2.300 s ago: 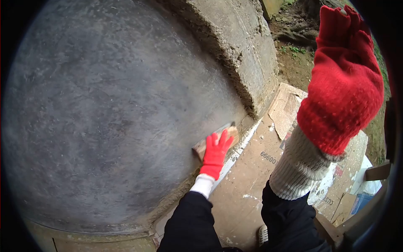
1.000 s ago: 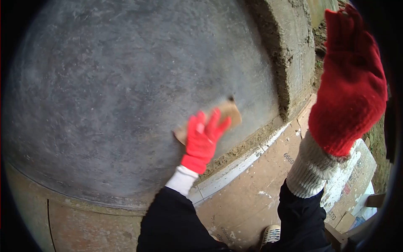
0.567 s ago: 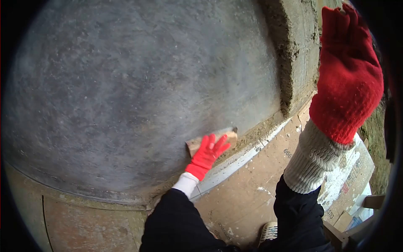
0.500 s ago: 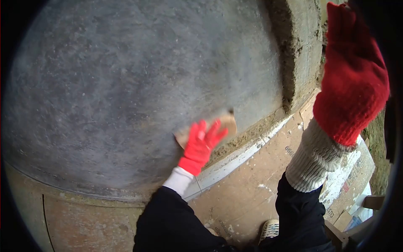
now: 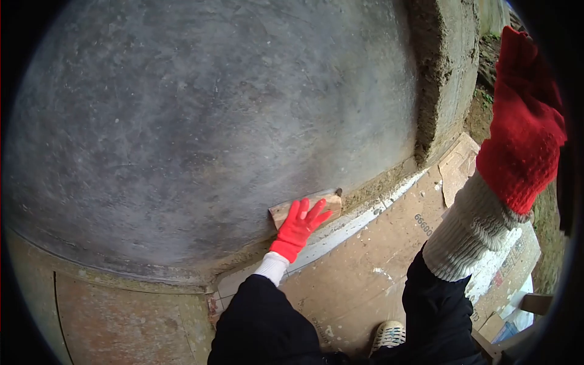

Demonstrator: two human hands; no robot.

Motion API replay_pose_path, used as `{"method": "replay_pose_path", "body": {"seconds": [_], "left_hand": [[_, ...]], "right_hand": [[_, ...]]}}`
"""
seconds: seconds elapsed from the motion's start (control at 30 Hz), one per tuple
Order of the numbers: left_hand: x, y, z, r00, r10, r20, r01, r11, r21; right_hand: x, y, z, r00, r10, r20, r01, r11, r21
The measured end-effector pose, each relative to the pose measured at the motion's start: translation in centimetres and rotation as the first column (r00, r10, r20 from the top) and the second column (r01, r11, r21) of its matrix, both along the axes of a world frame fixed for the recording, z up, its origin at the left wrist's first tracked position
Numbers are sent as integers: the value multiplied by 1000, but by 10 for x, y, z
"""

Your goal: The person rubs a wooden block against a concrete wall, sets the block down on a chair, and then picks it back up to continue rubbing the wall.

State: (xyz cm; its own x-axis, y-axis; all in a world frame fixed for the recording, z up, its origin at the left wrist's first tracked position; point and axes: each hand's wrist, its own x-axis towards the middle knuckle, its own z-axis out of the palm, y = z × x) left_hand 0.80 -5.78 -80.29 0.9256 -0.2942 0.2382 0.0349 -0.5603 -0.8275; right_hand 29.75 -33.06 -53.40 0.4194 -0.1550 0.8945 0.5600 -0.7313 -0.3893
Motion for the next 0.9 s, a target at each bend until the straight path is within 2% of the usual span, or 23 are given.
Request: {"method": "replay_pose_path", "body": {"seconds": [0.03,0.07,0.1,0.13,0.2,0.23,0.3,0.33,0.4,0.47,0.5,0.53,0.57,0.63,0.67,0.7,0.73,0.77,0.8,0.83,0.87,0.9], "left_hand": [[-2,-3,16,996,87,-28,-90,987,-132],[-2,-12,39,982,177,-71,-190,947,-259],[10,-19,66,965,196,177,-102,893,-438],[27,-21,98,878,250,409,33,819,-572],[44,-14,170,793,84,603,31,984,-178],[49,-21,198,793,88,603,23,985,-174],[56,-33,234,674,38,737,67,991,-113],[53,-29,222,672,39,740,63,992,-109],[42,-11,160,749,146,647,9,973,-230],[27,-11,80,911,279,305,-16,762,-648],[10,2,48,970,65,233,12,950,-311],[-3,9,31,991,-105,78,100,993,62],[-8,7,38,990,-105,91,98,992,78],[-21,9,49,992,-71,107,83,990,-116],[-17,8,61,956,-12,294,111,940,-322],[-10,7,83,885,94,455,169,848,-503],[-7,12,116,856,116,504,128,897,-423],[-5,16,154,824,127,552,84,937,-340],[10,-3,202,769,107,630,55,971,-232],[16,-16,233,710,77,700,16,992,-126],[14,-15,233,707,79,702,11,992,-123],[13,-16,232,704,68,707,-37,998,-59]], "right_hand": [[4,-3,0,936,-352,19,342,897,-280],[7,-3,3,793,-594,136,579,664,-472],[8,-5,6,696,-680,230,670,498,-551],[9,-3,9,638,-712,294,709,394,-585],[10,-1,12,579,-726,371,735,268,-623],[9,0,13,565,-726,392,738,233,-633],[9,1,14,549,-719,426,743,186,-643],[8,0,16,548,-713,437,741,172,-649],[8,1,17,555,-703,445,731,157,-664],[5,2,19,567,-693,446,715,145,-684],[7,1,20,582,-683,442,705,152,-693],[6,0,22,593,-679,434,694,156,-703],[3,-2,24,605,-671,429,686,165,-709],[-2,0,26,643,-643,416,651,173,-740],[-8,1,25,651,-636,415,647,179,-741],[-18,3,25,623,-638,452,680,156,-716],[-24,6,25,592,-643,486,712,135,-689],[-11,10,12,505,-659,557,812,146,-564],[6,11,4,509,-657,556,813,153,-562],[20,16,-2,274,-709,650,944,71,-321],[25,21,-5,19,-740,672,998,-25,-56],[13,30,-3,19,-742,670,999,-19,-50]]}}
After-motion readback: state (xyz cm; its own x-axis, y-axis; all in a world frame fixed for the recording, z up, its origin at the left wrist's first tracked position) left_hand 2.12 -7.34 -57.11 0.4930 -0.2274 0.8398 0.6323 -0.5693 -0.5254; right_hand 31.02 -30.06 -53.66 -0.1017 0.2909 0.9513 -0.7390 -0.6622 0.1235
